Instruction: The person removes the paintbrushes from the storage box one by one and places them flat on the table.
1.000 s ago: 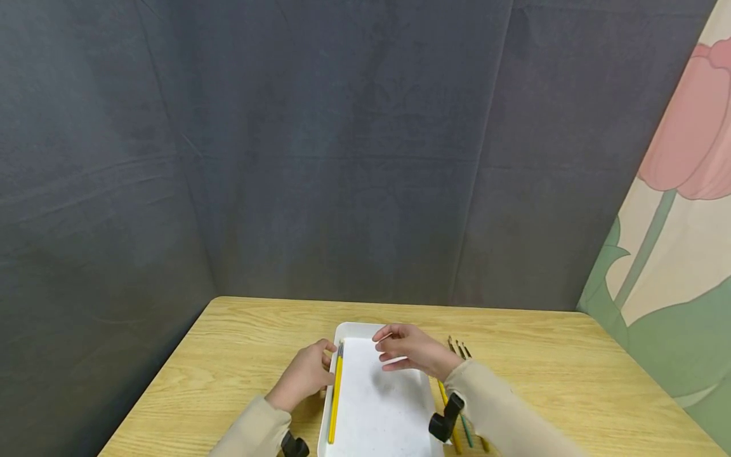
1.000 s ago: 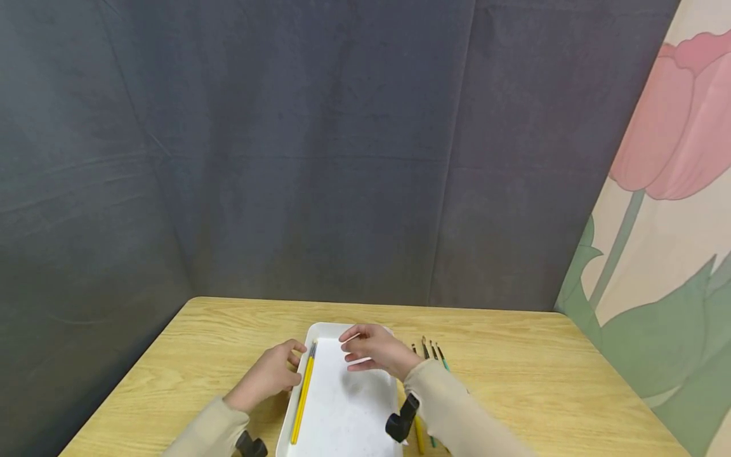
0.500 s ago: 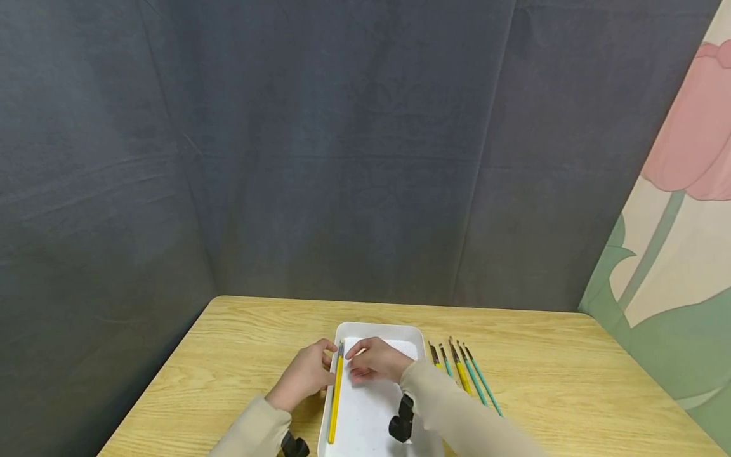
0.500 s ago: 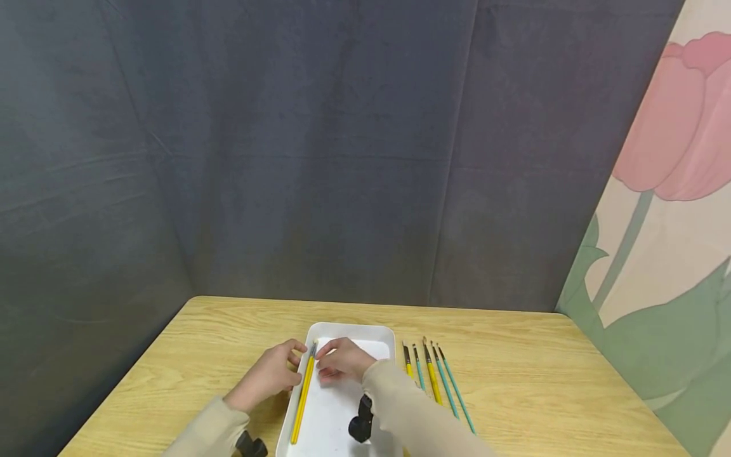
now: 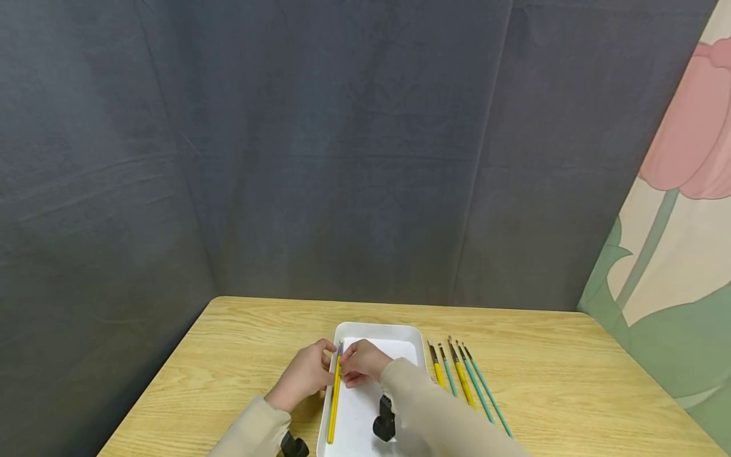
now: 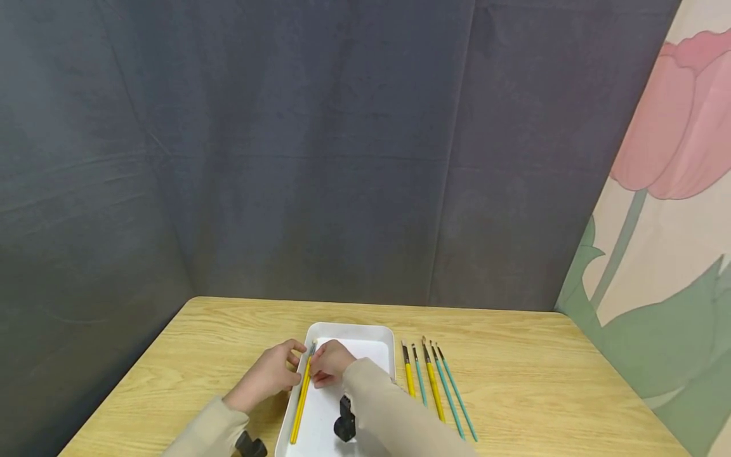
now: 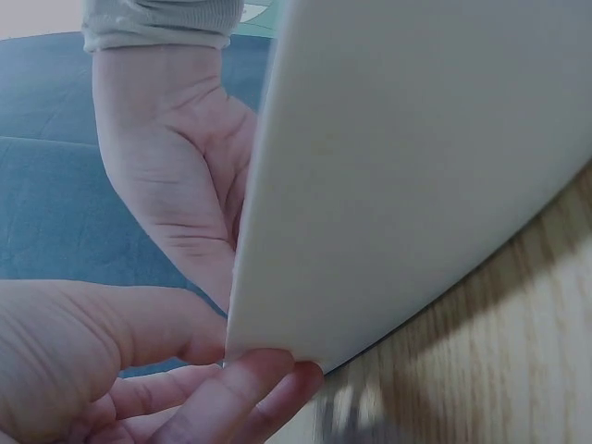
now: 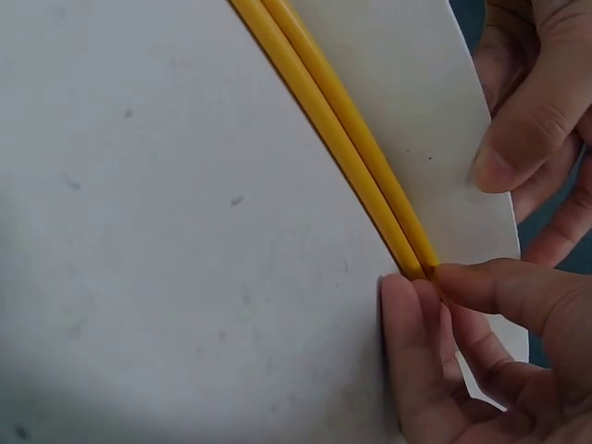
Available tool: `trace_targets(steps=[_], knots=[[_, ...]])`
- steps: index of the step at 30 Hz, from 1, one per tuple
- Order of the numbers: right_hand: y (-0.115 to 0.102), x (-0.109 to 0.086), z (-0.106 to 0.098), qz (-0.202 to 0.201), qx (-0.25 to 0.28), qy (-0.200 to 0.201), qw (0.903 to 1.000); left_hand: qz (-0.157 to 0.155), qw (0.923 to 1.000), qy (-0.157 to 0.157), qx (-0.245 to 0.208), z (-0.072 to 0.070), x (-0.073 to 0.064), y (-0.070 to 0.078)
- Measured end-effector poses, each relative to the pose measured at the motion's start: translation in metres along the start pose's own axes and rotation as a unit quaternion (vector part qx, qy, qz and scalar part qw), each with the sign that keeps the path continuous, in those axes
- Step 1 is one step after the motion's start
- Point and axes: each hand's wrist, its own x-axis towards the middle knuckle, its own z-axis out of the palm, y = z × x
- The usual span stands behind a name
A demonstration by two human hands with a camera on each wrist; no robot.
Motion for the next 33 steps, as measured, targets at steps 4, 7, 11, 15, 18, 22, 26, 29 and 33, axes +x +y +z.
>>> trace_targets(steps=[4,7,11,15,18,22,26,29,33], knots=[[-0.0010,0.0009,0.0023,0.004,-0.008,0.013,0.9999,0.003,1.0000,0.001,0.007,0.0002,0.0000,-0.0004],[-0.0012,0.0029,0.0036,0.009,-0.016,0.020,0.9996,0.003,0.9999,0.002,0.009,0.0005,0.0002,-0.0006],[-0.0012,0.0055,0.0043,0.014,-0.026,0.025,0.9992,0.001,1.0000,0.000,0.003,0.0001,0.0001,0.0004],[-0.0015,0.0069,0.0042,0.015,-0.032,0.026,0.9990,0.000,1.0000,0.000,-0.002,-0.0004,-0.0002,0.0011],[-0.0025,0.0062,0.0045,0.015,-0.033,0.026,0.9990,-0.003,1.0000,0.000,-0.002,-0.0002,0.0001,0.0009],[-0.0037,0.0047,0.0057,0.011,-0.031,0.027,0.9991,-0.005,1.0000,0.001,0.003,0.0000,0.0007,0.0004],[-0.0050,0.0030,0.0073,0.007,-0.031,0.028,0.9991,0.002,1.0000,0.002,0.009,0.0001,0.0000,0.0003],[-0.0061,0.0024,0.0081,0.005,-0.038,0.031,0.9988,0.006,0.9999,0.002,0.011,0.0002,-0.0006,0.0004],[-0.0069,0.0030,0.0085,0.004,-0.061,0.034,0.9976,0.010,0.9999,0.005,0.011,-0.0001,-0.0007,0.0005]])
